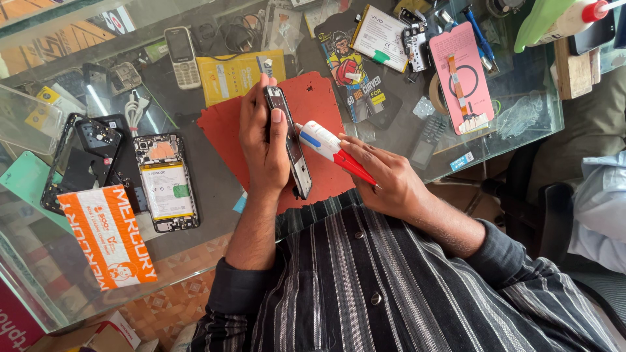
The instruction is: The person works on a disassembled smartphone at a repair bench. They press a flex cable into the phone midframe, cut and apply strips of tape over the frame, then pick up an adhesive tube and squeeze glue along the edge of the phone frame.
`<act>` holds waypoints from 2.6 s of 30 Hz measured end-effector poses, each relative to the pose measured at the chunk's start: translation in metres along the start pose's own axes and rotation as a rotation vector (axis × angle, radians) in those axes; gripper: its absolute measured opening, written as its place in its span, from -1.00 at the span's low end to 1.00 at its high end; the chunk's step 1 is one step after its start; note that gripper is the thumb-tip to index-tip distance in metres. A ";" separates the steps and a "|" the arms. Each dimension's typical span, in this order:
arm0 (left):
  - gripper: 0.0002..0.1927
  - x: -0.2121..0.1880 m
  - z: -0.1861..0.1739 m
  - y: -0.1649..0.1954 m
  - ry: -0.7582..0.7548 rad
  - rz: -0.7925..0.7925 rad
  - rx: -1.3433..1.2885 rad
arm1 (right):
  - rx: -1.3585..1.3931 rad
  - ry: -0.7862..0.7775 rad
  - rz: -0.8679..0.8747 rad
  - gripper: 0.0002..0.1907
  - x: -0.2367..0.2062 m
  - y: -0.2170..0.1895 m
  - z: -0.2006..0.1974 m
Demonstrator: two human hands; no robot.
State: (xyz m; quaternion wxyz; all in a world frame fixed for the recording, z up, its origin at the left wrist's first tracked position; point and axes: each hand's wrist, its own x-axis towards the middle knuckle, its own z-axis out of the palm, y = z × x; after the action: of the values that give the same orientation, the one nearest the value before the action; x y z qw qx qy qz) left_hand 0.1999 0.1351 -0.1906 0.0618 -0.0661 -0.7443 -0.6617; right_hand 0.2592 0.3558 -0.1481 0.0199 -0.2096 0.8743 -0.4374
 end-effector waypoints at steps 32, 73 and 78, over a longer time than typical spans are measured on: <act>-0.54 -0.006 0.002 -0.005 0.011 0.014 -0.026 | -0.018 -0.027 -0.051 -0.34 -0.023 0.001 -0.002; -0.54 -0.002 -0.002 0.000 -0.005 0.006 -0.050 | -0.019 -0.015 -0.049 -0.40 -0.008 -0.001 -0.011; -0.54 -0.002 -0.002 0.000 -0.005 0.009 -0.046 | -0.032 -0.033 -0.068 -0.41 -0.008 -0.002 -0.014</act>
State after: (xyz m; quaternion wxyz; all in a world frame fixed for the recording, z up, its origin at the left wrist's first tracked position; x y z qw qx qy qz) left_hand 0.2017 0.1328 -0.1909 0.0614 -0.0727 -0.7287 -0.6782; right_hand 0.2638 0.3683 -0.1394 0.0159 -0.2465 0.8732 -0.4202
